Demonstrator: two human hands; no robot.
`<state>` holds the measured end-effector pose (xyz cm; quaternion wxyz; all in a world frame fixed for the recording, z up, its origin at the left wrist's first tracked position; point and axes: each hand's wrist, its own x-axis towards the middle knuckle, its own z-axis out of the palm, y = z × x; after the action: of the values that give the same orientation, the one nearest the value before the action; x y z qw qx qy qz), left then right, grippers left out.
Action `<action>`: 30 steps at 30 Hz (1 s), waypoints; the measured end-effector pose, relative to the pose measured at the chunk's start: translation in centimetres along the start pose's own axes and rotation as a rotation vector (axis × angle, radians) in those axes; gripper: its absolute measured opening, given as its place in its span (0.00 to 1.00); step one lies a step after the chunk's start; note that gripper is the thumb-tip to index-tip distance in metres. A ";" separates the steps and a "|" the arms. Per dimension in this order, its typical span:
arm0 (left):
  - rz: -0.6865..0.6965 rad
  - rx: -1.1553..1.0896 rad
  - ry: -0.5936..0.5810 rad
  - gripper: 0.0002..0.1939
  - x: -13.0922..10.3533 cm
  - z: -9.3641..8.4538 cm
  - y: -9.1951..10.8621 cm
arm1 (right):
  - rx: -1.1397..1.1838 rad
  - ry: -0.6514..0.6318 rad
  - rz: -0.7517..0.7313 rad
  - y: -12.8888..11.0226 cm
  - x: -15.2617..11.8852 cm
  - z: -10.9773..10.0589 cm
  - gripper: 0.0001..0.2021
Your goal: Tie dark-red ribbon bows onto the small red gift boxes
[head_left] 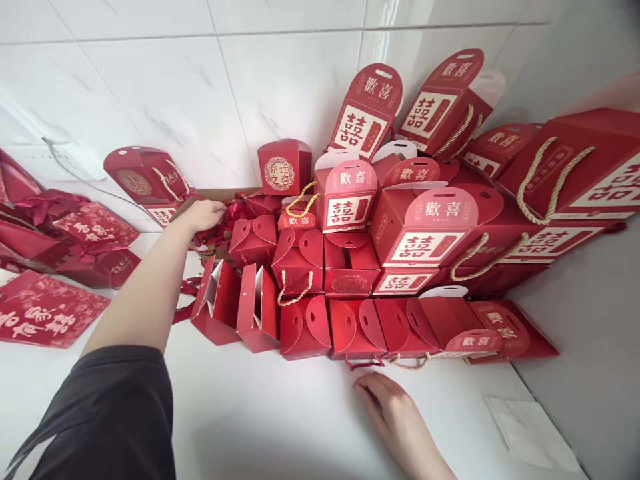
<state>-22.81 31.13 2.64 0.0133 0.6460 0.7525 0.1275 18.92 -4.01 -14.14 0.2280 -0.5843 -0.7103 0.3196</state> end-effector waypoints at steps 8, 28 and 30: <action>-0.184 0.181 0.001 0.19 0.7 1.2 -1.6 | 0.012 0.013 -0.013 0.1 0.1 0.0 0.13; -0.042 -0.040 0.466 0.16 -0.6 -1.8 -0.4 | 0.009 0.003 -0.004 0.1 0.1 -0.1 0.14; 0.025 -0.180 0.575 0.19 -0.4 -2.5 -0.2 | 0.012 -0.009 0.005 0.1 0.0 -0.1 0.13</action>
<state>-23.44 30.26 4.92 -0.1448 0.5886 0.7032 0.3717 19.06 -3.94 -14.15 0.2275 -0.5832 -0.7079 0.3271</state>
